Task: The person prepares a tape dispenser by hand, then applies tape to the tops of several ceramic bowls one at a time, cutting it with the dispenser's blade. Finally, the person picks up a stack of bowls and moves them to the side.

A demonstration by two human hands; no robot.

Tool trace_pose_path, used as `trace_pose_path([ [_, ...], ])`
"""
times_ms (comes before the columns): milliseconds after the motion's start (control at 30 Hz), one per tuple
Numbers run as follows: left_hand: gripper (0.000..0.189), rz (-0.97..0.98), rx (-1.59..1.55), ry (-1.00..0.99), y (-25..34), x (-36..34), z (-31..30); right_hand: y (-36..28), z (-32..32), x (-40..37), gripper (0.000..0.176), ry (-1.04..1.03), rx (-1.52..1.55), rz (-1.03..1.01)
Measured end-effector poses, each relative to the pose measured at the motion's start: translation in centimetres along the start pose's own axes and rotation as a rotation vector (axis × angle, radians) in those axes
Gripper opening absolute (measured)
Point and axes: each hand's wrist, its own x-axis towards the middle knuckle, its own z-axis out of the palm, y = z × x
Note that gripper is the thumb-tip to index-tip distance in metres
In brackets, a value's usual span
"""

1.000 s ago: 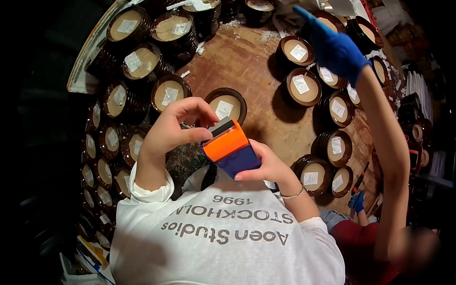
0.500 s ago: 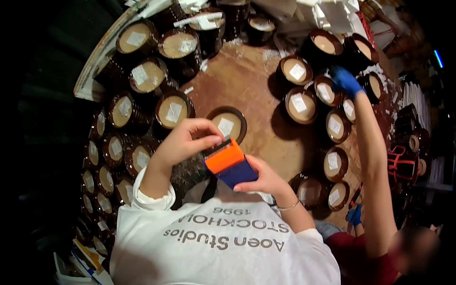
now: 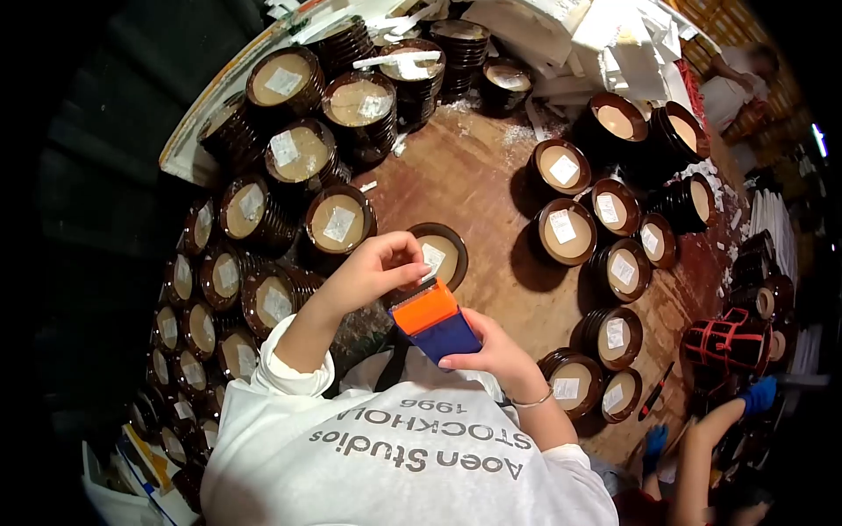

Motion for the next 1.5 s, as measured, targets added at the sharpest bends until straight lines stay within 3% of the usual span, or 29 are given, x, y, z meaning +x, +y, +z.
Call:
trace_pose_path([
  [133,0.014,0.057,0.066,-0.005,-0.7,0.0,-0.4,0.1,0.1,0.0,0.060,0.015,0.026,0.043],
  [200,0.017,0.016,-0.097,-0.048,-1.0,0.0,-0.6,0.1,0.0,0.0,0.059,0.029,0.030,0.044],
  [333,0.020,0.090,-0.073,-0.121,-1.5,-0.2,-0.9,-0.1,-0.1,-0.1,0.060,0.025,0.015,0.058],
  [500,0.019,0.005,-0.127,-0.157,-1.4,-0.2,-0.6,-0.4,0.1,-0.3,0.061,0.025,0.053,0.069],
  [1000,0.011,0.023,-0.172,-0.120,-1.4,0.0,-0.3,0.1,-0.4,-0.5,0.061,0.011,0.014,0.055],
  [1200,0.011,0.131,0.040,-0.064,-2.1,0.3,-0.1,0.4,-0.5,-0.4,0.060,0.029,-0.003,0.065],
  [1300,0.011,0.119,0.158,0.061,-2.1,0.1,0.4,0.7,-0.7,-0.2,0.058,0.038,0.005,0.050],
  [1367,0.010,0.160,0.441,0.214,-1.7,-0.1,0.8,0.7,-0.9,-0.1,0.057,0.036,0.026,0.100],
  [1500,0.009,0.269,0.542,0.271,-1.4,-0.3,1.0,0.1,-1.9,-0.2,0.056,-0.009,0.014,0.112],
])
